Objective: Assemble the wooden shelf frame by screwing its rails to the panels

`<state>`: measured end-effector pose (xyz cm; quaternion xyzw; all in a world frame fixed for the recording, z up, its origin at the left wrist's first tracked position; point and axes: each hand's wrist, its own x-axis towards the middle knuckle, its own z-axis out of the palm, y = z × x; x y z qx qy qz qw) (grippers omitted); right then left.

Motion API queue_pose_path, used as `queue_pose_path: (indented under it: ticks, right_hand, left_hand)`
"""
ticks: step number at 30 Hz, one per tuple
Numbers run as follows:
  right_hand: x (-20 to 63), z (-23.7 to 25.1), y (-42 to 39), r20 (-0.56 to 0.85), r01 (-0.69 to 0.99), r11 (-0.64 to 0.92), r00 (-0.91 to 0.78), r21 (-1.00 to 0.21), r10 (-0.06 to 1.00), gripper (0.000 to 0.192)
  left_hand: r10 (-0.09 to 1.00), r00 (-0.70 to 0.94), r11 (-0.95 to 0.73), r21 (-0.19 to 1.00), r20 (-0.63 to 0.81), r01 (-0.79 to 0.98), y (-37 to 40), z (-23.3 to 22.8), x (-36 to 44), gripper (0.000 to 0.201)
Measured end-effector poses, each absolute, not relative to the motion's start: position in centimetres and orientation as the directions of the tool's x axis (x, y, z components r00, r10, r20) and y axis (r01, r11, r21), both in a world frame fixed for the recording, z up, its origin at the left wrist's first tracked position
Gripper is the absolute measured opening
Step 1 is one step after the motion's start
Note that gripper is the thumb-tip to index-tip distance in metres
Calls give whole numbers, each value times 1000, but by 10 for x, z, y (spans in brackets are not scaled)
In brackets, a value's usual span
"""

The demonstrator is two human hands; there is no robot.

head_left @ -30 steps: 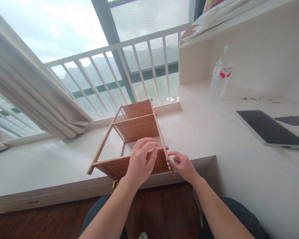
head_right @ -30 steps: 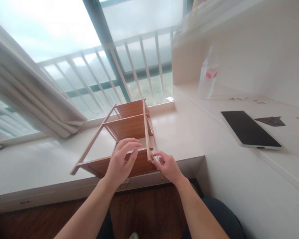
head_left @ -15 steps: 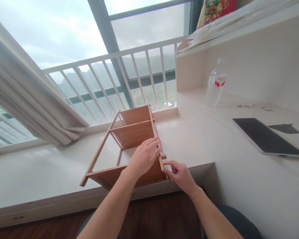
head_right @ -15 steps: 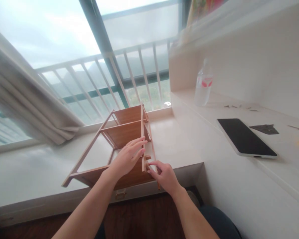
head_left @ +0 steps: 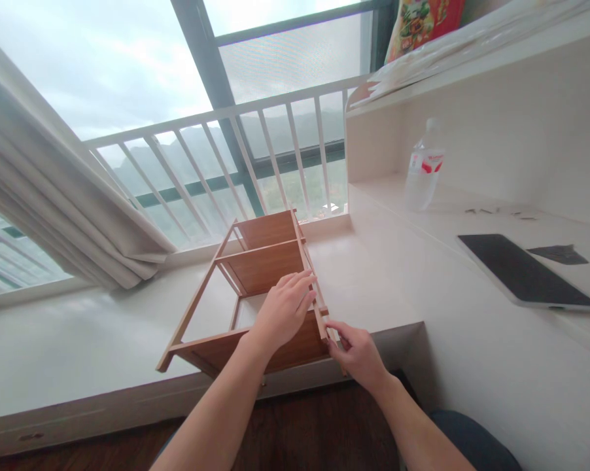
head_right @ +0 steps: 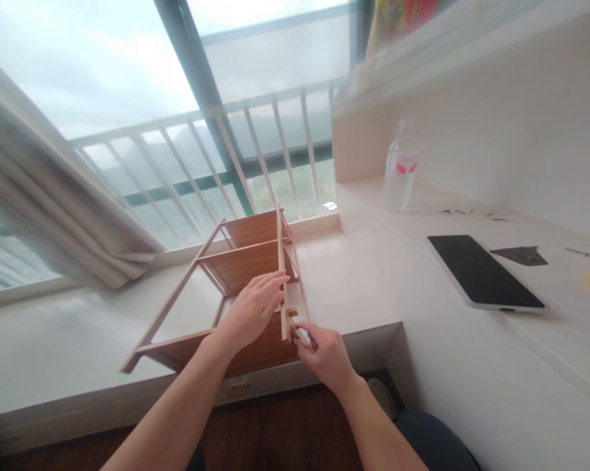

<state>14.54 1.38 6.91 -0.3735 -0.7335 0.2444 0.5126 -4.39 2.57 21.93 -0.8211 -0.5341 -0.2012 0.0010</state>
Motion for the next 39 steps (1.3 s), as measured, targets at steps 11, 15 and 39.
queue_pose_path:
  ticks: [11,15,39]
  right_hand:
    - [155,73,22,454,497,485,-192,-720,870,30]
    - [153,75,27,416,544,410,-120,-732,902,48]
    - [150,70,17,341,649,389,-207,-654,917,29]
  left_hand:
    - [923,327,-364,189,203,912,25,218,-35,53]
    - [911,349,-391,189,221,901,27,218,-34,52]
    - [772,332,-523,244,542,817,-11,227,-40,30]
